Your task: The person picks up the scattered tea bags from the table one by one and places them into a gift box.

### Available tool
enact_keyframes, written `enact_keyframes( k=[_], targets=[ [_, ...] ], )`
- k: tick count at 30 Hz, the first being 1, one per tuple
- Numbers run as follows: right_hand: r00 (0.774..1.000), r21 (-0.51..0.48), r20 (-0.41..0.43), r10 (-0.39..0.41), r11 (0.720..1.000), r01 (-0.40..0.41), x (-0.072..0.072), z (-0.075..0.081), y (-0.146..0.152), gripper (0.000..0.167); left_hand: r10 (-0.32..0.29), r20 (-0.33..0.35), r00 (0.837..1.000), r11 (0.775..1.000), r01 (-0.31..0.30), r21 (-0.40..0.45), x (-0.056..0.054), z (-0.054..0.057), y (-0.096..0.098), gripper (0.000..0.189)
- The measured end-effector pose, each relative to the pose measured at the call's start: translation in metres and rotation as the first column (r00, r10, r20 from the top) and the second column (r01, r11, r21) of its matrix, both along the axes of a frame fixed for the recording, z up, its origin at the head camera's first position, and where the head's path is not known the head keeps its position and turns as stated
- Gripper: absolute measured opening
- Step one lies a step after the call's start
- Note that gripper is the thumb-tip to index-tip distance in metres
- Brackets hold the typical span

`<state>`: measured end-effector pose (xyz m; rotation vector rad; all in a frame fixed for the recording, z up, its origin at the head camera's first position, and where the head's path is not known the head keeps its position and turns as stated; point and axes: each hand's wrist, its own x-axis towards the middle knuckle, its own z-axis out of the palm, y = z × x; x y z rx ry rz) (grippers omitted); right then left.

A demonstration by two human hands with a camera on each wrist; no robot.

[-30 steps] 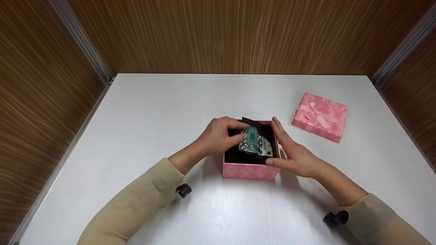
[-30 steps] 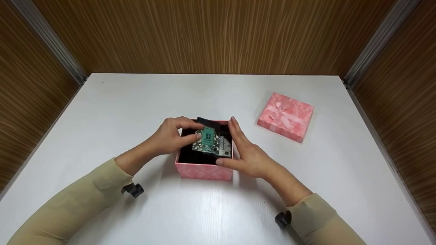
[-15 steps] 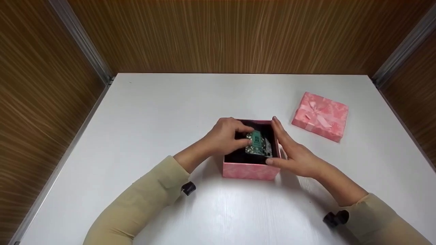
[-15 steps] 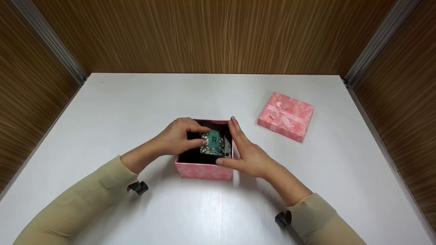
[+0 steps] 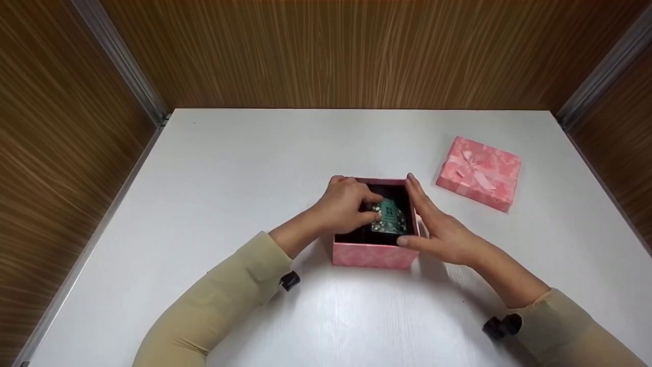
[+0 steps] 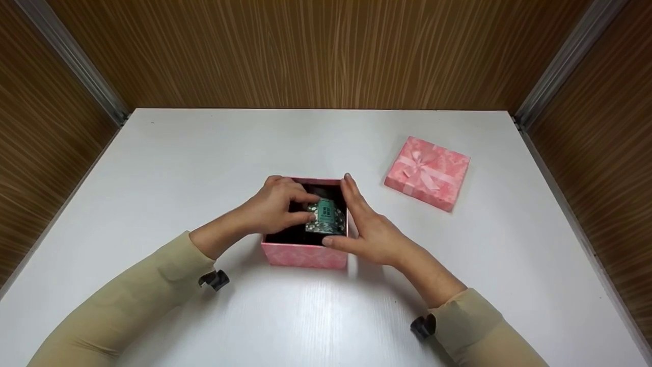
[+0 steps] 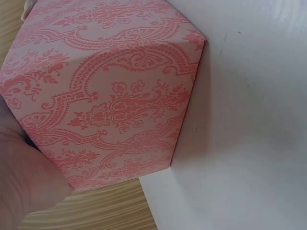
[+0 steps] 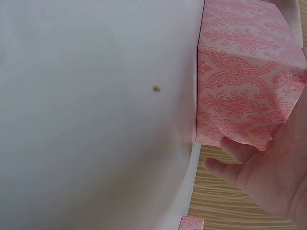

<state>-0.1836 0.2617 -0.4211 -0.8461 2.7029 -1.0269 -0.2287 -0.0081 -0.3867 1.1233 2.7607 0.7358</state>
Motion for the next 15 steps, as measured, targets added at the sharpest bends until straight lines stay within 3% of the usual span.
enact_keyframes(
  k=[9, 12, 15],
  targets=[
    [1.0, 0.001, 0.003, -0.004, 1.0, 0.004, -0.0014, 0.0004, -0.0001, 0.111, 0.007, -0.036, 0.999, 0.995, -0.011, -0.099, -0.0004, -0.0002, 0.0032, 0.044],
    [1.0, 0.01, 0.004, -0.002, 1.0, 0.002, -0.0025, 0.0017, 0.0001, 0.11, 0.022, -0.025, 0.999, 0.998, -0.023, -0.054, -0.0011, -0.0005, 0.0021, 0.045],
    [1.0, 0.024, 0.01, -0.002, 1.0, 0.002, -0.0033, 0.0047, 0.0005, 0.11, 0.037, -0.03, 0.999, 0.998, -0.036, 0.054, -0.0018, -0.0005, -0.0015, 0.044]
  ],
)
